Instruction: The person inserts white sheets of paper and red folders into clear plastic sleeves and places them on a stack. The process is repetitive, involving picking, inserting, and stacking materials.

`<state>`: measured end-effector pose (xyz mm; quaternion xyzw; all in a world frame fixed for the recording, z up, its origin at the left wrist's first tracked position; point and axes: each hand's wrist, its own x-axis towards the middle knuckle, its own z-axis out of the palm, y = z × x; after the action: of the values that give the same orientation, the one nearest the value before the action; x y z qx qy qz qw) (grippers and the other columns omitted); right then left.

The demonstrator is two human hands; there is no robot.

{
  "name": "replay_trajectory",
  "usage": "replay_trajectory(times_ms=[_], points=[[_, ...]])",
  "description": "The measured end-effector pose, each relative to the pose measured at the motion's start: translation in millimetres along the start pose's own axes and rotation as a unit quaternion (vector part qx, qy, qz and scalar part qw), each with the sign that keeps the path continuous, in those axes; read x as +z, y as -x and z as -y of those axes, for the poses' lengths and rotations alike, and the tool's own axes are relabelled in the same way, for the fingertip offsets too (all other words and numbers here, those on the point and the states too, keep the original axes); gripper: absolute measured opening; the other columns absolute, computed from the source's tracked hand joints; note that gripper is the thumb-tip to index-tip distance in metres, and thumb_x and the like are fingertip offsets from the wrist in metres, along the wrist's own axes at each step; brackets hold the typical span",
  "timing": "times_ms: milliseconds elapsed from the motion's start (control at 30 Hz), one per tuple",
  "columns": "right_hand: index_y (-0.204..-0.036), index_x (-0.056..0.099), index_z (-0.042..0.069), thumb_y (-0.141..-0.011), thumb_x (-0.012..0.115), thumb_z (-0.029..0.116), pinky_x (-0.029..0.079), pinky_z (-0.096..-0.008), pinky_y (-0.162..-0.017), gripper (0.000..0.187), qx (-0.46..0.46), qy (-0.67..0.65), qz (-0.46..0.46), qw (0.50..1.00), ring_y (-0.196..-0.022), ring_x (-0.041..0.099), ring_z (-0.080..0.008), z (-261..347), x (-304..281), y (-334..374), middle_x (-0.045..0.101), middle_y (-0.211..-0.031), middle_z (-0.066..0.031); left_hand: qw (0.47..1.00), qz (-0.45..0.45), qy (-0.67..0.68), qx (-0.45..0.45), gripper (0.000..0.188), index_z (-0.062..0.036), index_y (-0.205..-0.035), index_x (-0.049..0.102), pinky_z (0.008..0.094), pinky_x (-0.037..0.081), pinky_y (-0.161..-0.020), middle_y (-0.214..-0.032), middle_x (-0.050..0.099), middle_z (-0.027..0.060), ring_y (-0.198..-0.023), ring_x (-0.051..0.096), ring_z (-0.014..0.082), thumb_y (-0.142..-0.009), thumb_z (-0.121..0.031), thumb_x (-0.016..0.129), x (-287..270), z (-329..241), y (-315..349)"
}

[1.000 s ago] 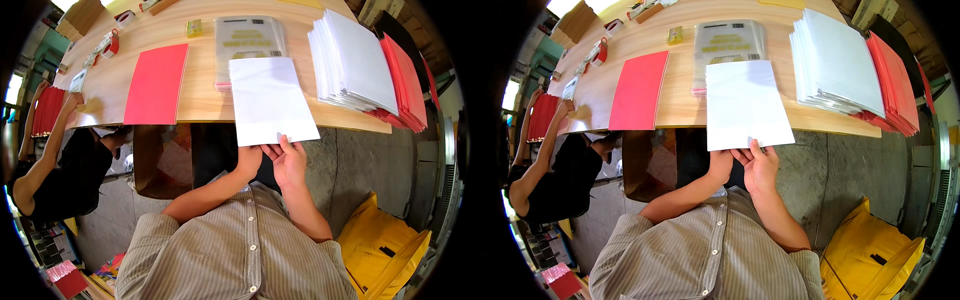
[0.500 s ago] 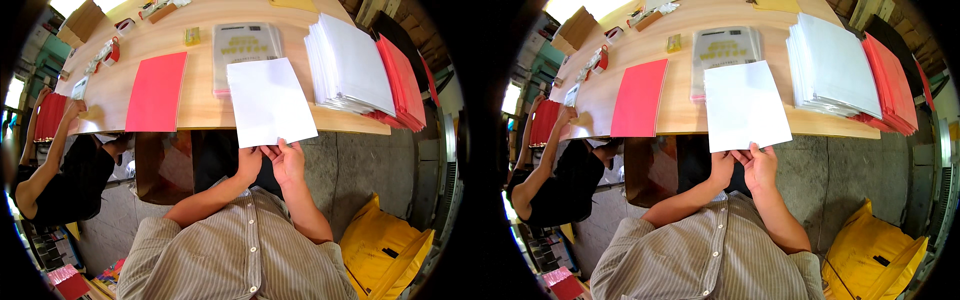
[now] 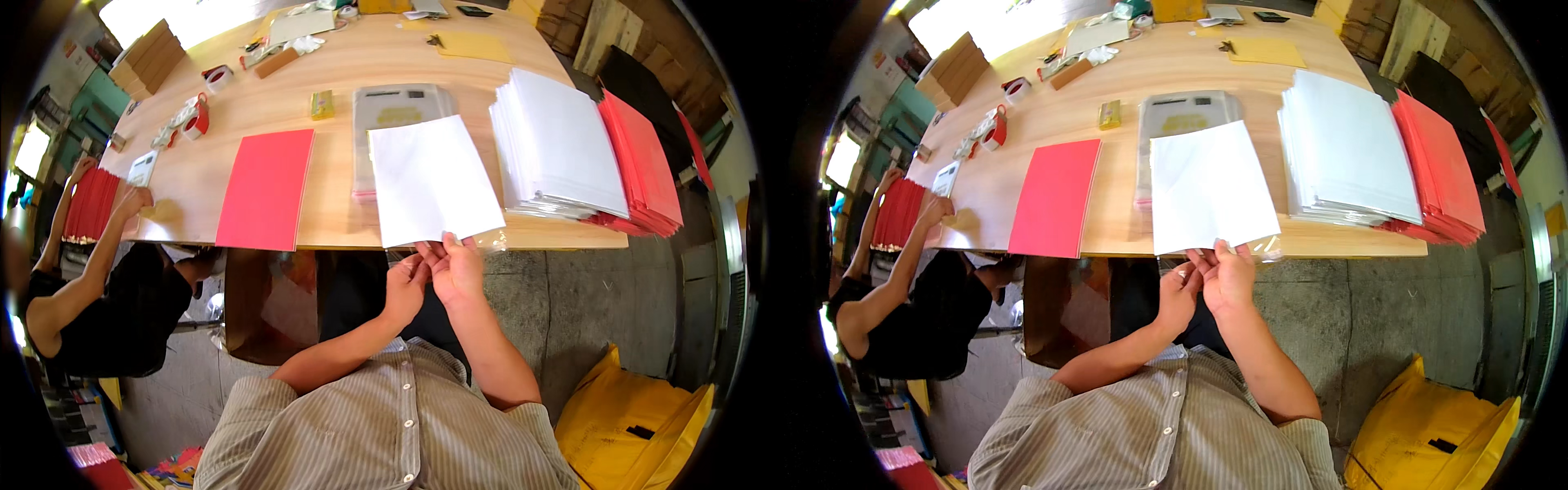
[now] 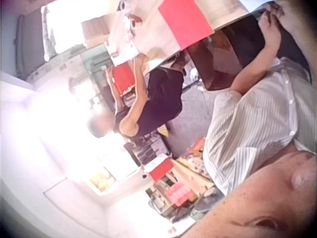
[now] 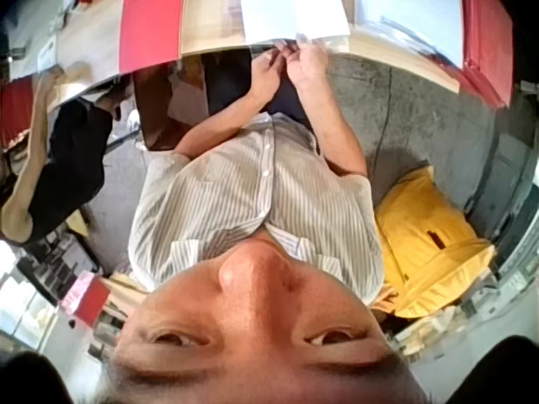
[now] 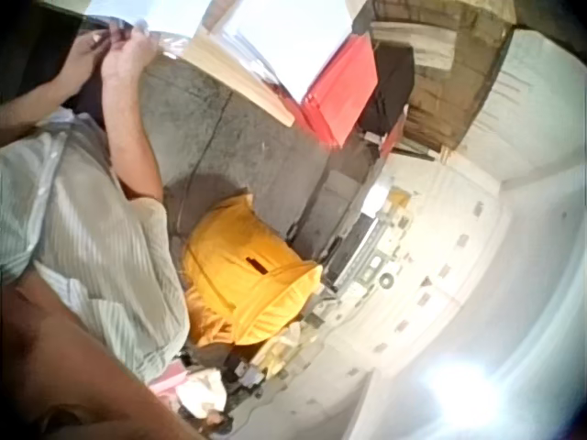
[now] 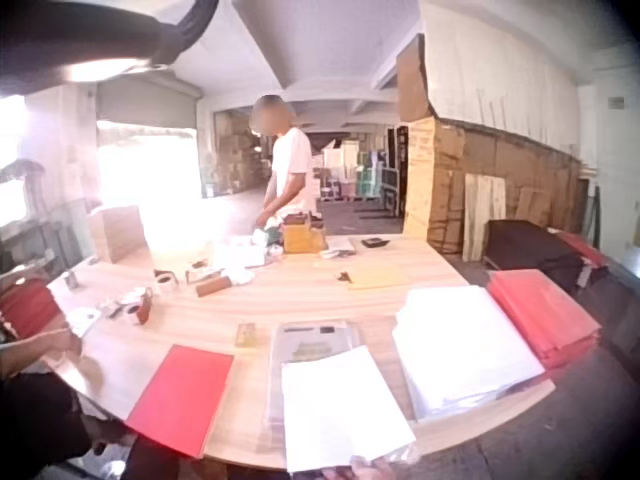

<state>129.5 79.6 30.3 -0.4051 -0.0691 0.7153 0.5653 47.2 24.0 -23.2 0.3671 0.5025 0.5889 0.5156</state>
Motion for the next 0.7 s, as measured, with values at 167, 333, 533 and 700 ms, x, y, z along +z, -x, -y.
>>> replay_trajectory(times_ms=[167, 333, 533, 700], points=[[-0.132, 0.048, 0.005, -0.101, 0.046, 0.000, 0.060, -0.0483, -0.089, 0.031, 0.015, 0.002, 0.003, 1.000, -0.101, 0.066, -0.0299, -16.5, 0.3, -21.1, 0.061, -0.117, -0.0132, 0.995, -0.028, 0.082, -0.044, 0.021, 0.0020, -0.112, 0.065, 0.0270, 0.053, -0.079, -0.102, 0.069, 0.0055, -0.090, 0.064, 0.0124, -0.103, -0.013, 0.053, -19.2, 26.4, -18.1], [-0.127, 0.051, 0.008, -0.100, 0.049, 0.000, 0.059, -0.0424, -0.087, 0.028, 0.000, 0.004, -0.011, 1.000, -0.101, 0.067, -0.0254, -36.1, -14.7, -39.9, 0.062, -0.114, -0.0098, 0.979, -0.070, 0.160, -0.105, 0.031, 0.0023, -0.121, 0.061, 0.0329, 0.055, -0.084, -0.112, 0.071, 0.0124, -0.099, 0.069, 0.0212, -0.104, -0.022, 0.054, -27.4, 7.3, -16.2], [-0.124, 0.051, 0.004, -0.099, 0.051, -0.001, 0.059, -0.0417, -0.087, 0.026, 0.007, -0.032, -0.020, 0.999, -0.103, 0.065, -0.0251, -39.7, -16.4, -43.5, 0.060, -0.116, -0.0105, 0.988, -0.036, 0.115, -0.098, 0.033, 0.0039, -0.124, 0.061, 0.0345, 0.055, -0.087, -0.119, 0.069, 0.0149, -0.103, 0.069, 0.0225, -0.105, -0.022, 0.053, -31.7, 12.8, -13.8], [-0.121, 0.053, 0.004, -0.099, 0.051, 0.001, 0.056, -0.0437, -0.094, 0.022, 0.025, -0.052, -0.014, 0.998, -0.107, 0.064, -0.0253, -38.6, -15.3, -47.1, 0.060, -0.116, -0.0101, 0.986, -0.007, 0.118, -0.120, 0.029, 0.0049, -0.115, 0.062, 0.0343, 0.056, -0.088, -0.114, 0.070, 0.0138, -0.100, 0.069, 0.0214, -0.106, -0.020, 0.050, -42.1, 22.5, -12.9]])
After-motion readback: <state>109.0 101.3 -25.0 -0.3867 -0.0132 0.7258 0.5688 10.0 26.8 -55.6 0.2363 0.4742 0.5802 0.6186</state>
